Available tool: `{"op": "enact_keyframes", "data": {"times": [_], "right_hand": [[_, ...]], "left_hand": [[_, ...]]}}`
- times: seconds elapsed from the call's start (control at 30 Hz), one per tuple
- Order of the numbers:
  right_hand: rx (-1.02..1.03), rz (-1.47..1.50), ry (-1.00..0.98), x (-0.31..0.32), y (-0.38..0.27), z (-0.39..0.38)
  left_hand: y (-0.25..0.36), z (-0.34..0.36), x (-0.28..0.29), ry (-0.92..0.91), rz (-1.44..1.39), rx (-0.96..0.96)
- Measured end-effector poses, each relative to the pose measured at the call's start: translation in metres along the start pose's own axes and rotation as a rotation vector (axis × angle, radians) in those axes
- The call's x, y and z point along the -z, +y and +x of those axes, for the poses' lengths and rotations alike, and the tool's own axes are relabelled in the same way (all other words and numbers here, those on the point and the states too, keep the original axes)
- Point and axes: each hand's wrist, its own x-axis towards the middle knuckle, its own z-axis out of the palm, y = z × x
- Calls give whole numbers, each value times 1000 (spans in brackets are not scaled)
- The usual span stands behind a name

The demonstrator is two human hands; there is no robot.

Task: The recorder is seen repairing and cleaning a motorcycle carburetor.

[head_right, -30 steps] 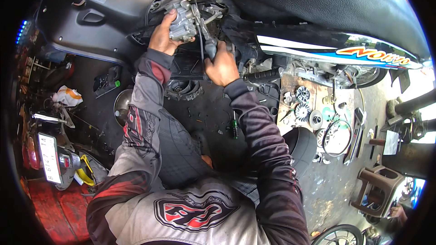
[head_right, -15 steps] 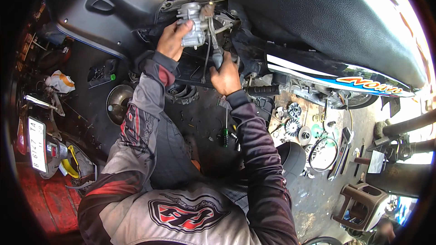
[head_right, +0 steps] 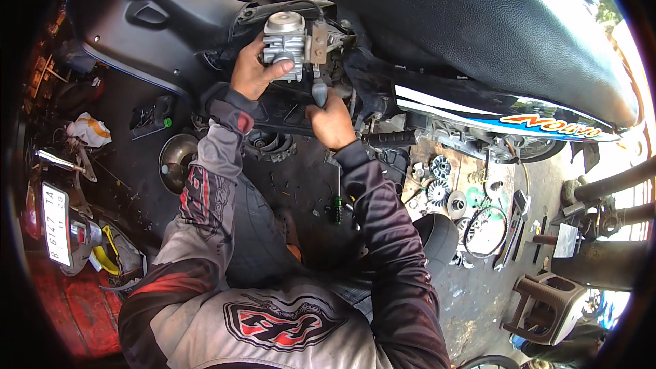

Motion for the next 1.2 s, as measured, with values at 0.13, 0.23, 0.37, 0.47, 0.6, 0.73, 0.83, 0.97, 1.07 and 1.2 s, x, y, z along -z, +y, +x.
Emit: {"op": "enact_keyframes", "data": {"times": [0.13,0.23,0.37,0.47,0.6,0.73,0.83,0.97,1.07,1.2], "right_hand": [[56,-209,127,-11,-25,-13],[78,-252,126,0,-19,-13],[26,-81,40,0,2,-4],[4,-13,5,-6,-12,-12],[123,-277,167,-1,-16,-14],[17,-114,30,1,0,0],[-14,-60,-23,-3,-12,-3],[145,-281,186,-3,-12,-12],[68,-227,151,-4,-7,-8],[-141,87,-76,-7,-20,-4]], "left_hand": [[-6,-4,4,51,-371,283],[0,-7,-5,154,-724,479],[7,-6,3,-1,-7,1],[-3,-7,4,45,-340,258],[13,-4,-4,180,-759,630],[5,-5,3,10,-26,-23],[0,-2,3,74,-279,185],[5,1,-2,155,-751,640],[3,-3,-4,200,-811,707],[0,-4,0,56,-39,1]]}}
